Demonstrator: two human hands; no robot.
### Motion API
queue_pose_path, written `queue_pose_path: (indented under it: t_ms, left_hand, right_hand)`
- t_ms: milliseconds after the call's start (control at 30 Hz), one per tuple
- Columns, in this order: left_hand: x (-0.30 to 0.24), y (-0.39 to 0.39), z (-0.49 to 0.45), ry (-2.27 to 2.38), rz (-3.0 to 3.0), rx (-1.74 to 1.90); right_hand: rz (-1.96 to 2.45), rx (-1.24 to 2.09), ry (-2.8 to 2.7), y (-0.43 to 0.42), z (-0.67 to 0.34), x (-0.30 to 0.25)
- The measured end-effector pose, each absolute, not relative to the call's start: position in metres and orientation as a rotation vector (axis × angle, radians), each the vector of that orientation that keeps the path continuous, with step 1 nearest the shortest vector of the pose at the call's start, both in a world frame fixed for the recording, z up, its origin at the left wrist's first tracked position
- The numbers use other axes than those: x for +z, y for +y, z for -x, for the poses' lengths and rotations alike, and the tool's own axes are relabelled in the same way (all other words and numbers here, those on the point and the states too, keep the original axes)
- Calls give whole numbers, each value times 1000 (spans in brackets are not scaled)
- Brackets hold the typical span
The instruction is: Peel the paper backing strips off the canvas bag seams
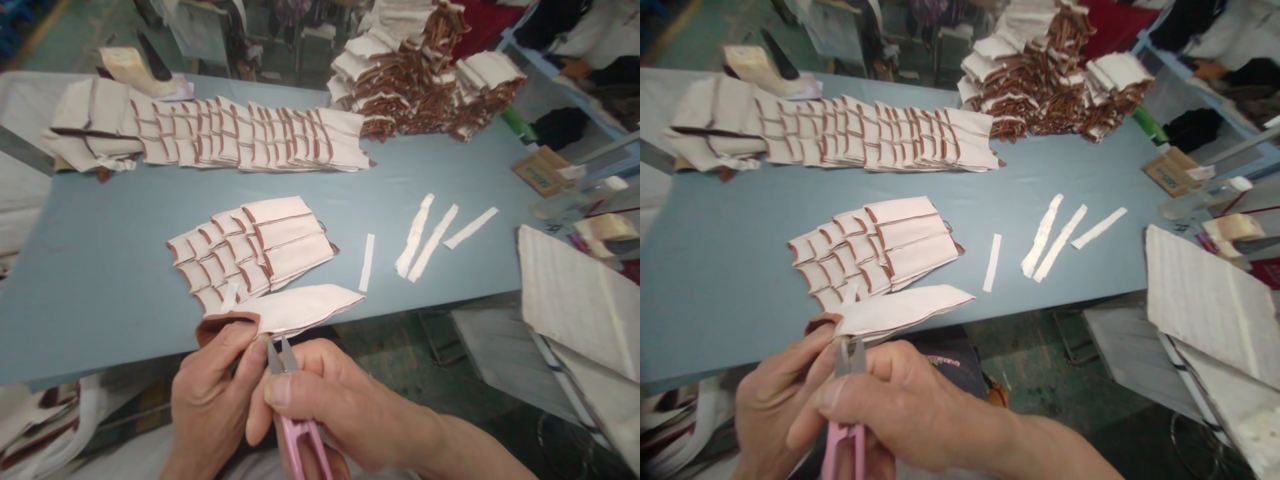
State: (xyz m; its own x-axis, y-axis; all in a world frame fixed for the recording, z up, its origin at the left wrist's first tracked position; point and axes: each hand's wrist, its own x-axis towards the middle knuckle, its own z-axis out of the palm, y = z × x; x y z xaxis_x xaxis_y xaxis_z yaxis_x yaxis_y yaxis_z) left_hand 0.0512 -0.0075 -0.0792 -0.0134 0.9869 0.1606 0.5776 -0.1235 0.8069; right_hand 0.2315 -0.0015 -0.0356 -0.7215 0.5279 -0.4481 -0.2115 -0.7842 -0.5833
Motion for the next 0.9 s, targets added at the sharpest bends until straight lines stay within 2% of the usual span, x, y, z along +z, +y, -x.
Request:
queue_pose_path:
  t_ms: [267, 500, 633, 900]
  left_hand:
    - [-84, -3, -49, 1473, -1856, 1110]
    - [-86, -6, -58, 1540, -1763, 1074]
    - [-92, -6, -57, 1438, -1908, 1163]
    - [-103, -14, -52, 1483, -2064, 1084]
  right_hand:
    - [830, 2484, -593, -4, -235, -53]
    - [828, 2463, -497, 0, -234, -56]
    - [822, 2468, -403, 2, -233, -55]
    - [853, 2378, -241, -4, -235, -45]
